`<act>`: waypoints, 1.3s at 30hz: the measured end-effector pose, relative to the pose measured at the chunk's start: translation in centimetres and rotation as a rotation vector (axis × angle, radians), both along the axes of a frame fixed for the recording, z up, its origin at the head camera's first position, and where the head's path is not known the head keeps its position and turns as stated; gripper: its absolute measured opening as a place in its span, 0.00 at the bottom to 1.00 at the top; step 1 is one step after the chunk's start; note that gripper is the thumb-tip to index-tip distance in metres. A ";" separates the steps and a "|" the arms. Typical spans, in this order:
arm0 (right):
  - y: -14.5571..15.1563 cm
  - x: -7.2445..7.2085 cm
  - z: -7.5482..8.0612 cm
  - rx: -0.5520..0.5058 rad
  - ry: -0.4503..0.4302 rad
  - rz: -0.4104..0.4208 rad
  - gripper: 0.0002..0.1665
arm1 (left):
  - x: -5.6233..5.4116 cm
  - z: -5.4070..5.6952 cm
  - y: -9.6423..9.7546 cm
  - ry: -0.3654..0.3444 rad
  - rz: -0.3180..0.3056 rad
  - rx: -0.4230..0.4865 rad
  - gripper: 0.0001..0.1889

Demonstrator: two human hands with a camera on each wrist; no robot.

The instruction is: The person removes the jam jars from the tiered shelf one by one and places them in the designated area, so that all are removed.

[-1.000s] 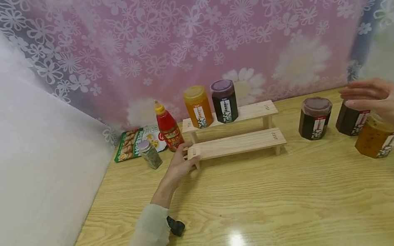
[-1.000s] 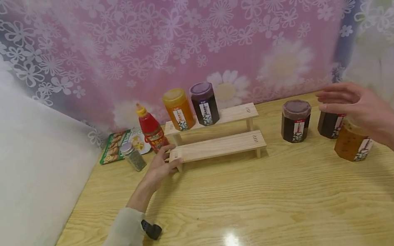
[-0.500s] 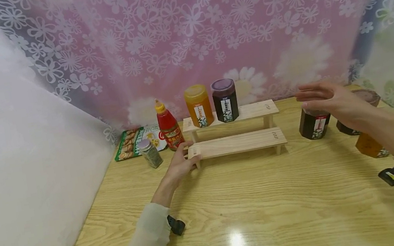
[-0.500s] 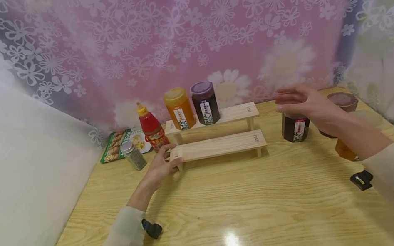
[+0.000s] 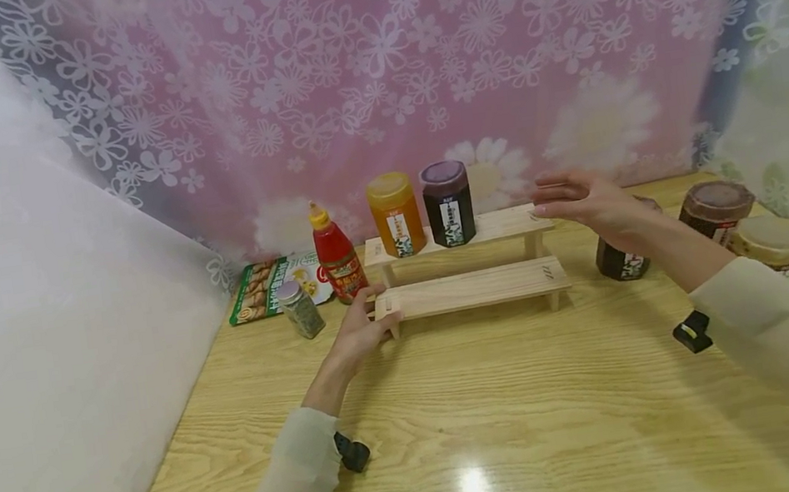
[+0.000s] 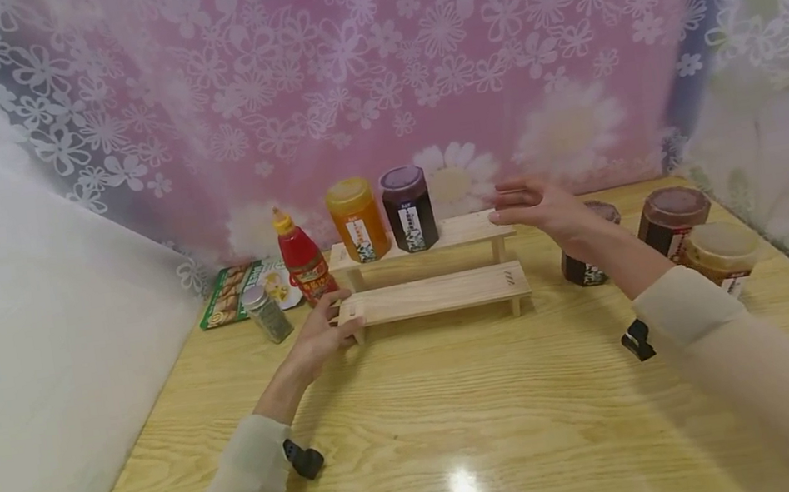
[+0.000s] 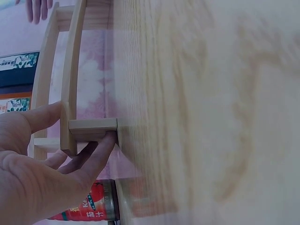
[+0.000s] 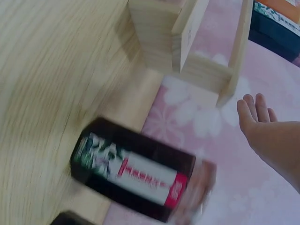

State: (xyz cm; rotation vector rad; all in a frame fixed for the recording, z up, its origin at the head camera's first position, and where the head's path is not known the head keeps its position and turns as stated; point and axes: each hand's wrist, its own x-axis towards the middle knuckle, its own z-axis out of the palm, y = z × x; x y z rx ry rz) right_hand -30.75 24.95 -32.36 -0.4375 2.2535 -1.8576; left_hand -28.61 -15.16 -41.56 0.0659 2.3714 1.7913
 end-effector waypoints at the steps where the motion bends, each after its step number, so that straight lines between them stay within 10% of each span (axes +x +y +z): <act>1: -0.5 -0.3 -0.1 -0.005 -0.002 0.002 0.44 | 0.0 0.0 0.0 -0.001 -0.001 0.003 0.32; 25: -12.4 -4.4 -0.9 -0.028 -0.006 -0.111 0.52 | -0.2 -0.1 -0.2 -0.018 -0.003 0.045 0.31; 39: -14.2 -3.9 -1.8 0.134 0.103 -0.295 0.49 | -0.2 -0.1 -0.3 -0.001 -0.010 0.023 0.31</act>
